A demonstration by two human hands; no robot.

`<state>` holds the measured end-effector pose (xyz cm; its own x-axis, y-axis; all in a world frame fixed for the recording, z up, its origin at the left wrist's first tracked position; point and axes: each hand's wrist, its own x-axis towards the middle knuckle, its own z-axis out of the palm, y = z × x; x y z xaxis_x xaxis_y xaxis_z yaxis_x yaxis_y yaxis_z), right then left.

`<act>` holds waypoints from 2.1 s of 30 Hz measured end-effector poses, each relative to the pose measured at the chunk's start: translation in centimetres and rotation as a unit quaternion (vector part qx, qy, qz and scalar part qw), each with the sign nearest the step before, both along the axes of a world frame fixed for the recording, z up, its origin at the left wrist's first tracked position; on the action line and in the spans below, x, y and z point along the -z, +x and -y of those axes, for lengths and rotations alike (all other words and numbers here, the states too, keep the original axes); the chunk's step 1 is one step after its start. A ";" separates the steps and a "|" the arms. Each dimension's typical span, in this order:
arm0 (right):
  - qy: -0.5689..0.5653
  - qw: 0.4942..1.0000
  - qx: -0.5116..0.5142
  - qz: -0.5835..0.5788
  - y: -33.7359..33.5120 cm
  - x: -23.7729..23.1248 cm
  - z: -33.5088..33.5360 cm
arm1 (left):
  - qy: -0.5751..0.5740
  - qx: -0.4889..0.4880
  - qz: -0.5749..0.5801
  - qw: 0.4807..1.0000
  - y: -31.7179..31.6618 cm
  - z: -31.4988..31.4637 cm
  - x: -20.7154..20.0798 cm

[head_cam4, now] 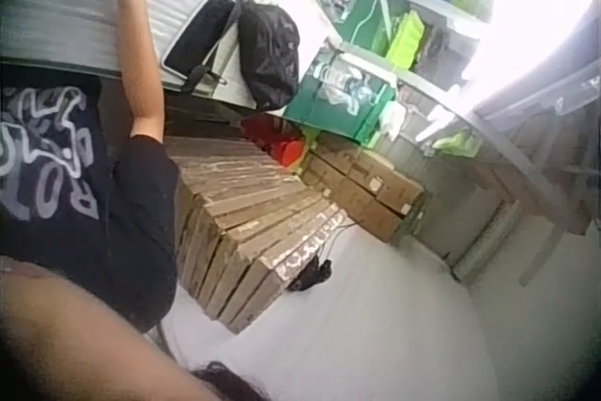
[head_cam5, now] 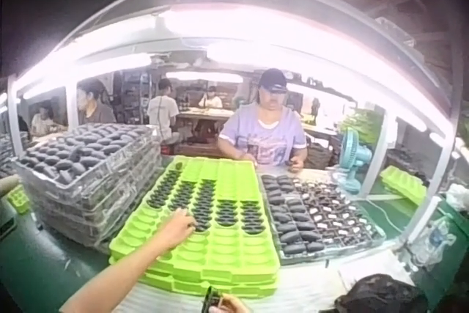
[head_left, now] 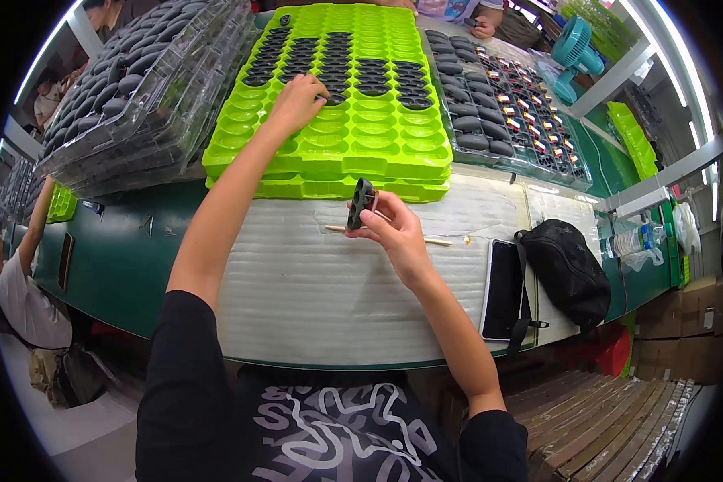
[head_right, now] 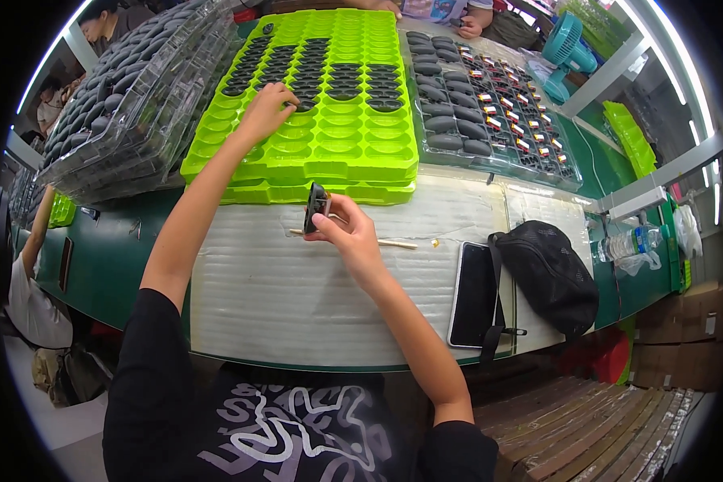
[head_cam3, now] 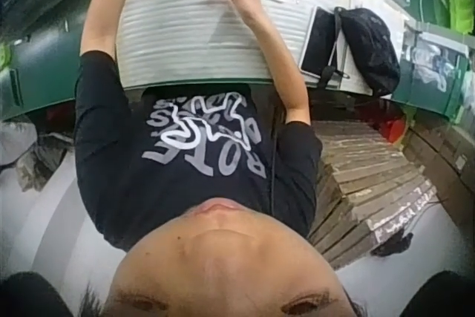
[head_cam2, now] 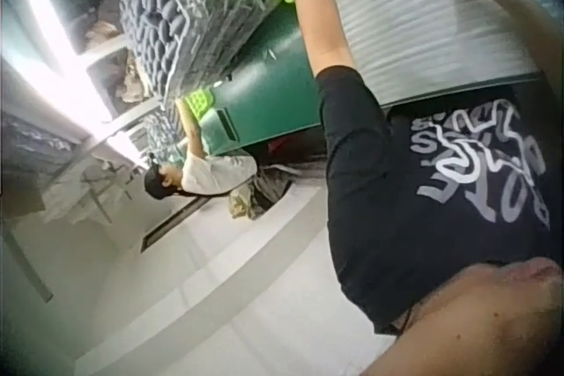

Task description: The person assembles electronic components by fitting internal parts and battery units into plastic shells, using a wooden stick to align the components within the shells.

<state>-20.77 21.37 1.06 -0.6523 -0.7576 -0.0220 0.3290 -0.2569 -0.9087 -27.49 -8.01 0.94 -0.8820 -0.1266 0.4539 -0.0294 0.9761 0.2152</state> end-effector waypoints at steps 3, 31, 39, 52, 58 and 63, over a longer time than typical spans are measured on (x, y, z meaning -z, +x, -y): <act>0.010 1.000 0.012 -0.016 0.0 0.3 0.1 | 0.042 0.024 -0.075 0.996 0.5 0.4 0.3; 0.010 0.996 -0.046 0.079 -0.1 -1.4 -0.7 | 0.825 0.134 -0.002 0.550 20.0 -11.5 0.2; 0.023 0.998 0.055 -0.030 1.0 -0.7 0.1 | 0.806 0.142 0.059 0.572 20.1 -12.0 0.4; 0.025 0.994 -0.092 -0.061 1.2 -0.4 -0.4 | 0.819 0.115 0.045 0.561 20.0 -12.1 0.4; -0.001 0.984 -0.134 -0.120 1.5 -0.7 -0.4 | 0.806 0.108 0.071 0.578 20.3 -12.2 0.6; 0.049 0.976 -0.130 -0.167 1.8 -0.2 -0.5 | 0.777 0.117 0.057 0.616 20.0 -12.6 1.1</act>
<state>-18.99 21.91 1.22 -0.4215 -0.9035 0.0780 0.0521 -0.1100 -0.9926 -7.47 4.54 -0.15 -0.9737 -0.1929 -0.1209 -0.0281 -0.4253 0.9046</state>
